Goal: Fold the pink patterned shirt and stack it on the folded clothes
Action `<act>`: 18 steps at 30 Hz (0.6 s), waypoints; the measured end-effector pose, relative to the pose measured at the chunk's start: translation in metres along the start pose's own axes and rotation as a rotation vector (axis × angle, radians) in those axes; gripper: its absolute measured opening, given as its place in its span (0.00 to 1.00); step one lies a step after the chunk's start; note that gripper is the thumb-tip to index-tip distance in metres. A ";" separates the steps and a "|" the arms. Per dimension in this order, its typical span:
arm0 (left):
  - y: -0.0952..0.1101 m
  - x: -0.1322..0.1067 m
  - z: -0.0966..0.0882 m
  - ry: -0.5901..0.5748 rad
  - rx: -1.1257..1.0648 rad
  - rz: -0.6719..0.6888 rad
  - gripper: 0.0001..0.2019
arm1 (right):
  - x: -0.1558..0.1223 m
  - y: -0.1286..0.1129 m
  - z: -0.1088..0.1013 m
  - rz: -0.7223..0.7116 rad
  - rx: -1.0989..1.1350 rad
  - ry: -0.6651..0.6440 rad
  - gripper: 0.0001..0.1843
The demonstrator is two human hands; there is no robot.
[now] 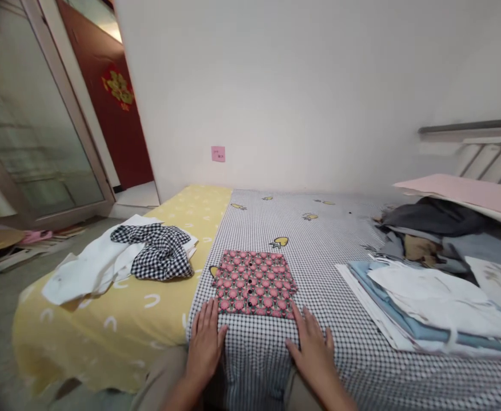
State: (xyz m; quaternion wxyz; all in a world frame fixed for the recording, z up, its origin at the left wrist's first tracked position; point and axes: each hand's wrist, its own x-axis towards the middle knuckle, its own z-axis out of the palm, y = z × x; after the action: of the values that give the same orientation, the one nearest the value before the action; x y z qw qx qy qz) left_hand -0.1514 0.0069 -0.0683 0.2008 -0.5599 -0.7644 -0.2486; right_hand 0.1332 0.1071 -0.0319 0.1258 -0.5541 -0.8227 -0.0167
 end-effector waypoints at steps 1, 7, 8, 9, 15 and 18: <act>-0.001 -0.011 -0.001 0.036 0.044 0.025 0.33 | 0.002 -0.013 -0.006 -0.018 -0.024 0.060 0.40; 0.006 -0.035 -0.013 0.113 0.189 0.055 0.39 | 0.043 -0.097 -0.024 -0.270 -0.177 0.167 0.47; 0.007 -0.036 -0.014 0.115 0.198 0.059 0.39 | 0.051 -0.107 -0.022 -0.270 -0.192 0.134 0.47; 0.008 -0.036 -0.015 0.115 0.207 0.055 0.39 | 0.059 -0.116 -0.020 -0.270 -0.204 0.104 0.45; 0.004 -0.040 0.003 0.162 0.182 0.020 0.37 | 0.087 -0.142 -0.014 -0.210 0.000 -0.071 0.36; -0.001 -0.042 0.017 0.179 0.126 0.009 0.33 | 0.100 -0.142 -0.023 -0.136 0.192 -0.155 0.32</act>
State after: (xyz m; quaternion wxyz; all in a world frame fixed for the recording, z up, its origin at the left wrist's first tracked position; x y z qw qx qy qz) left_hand -0.1407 -0.0149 -0.1066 0.3041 -0.5251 -0.7552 -0.2479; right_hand -0.0274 0.1389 0.0290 0.1129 -0.4820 -0.8634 0.0968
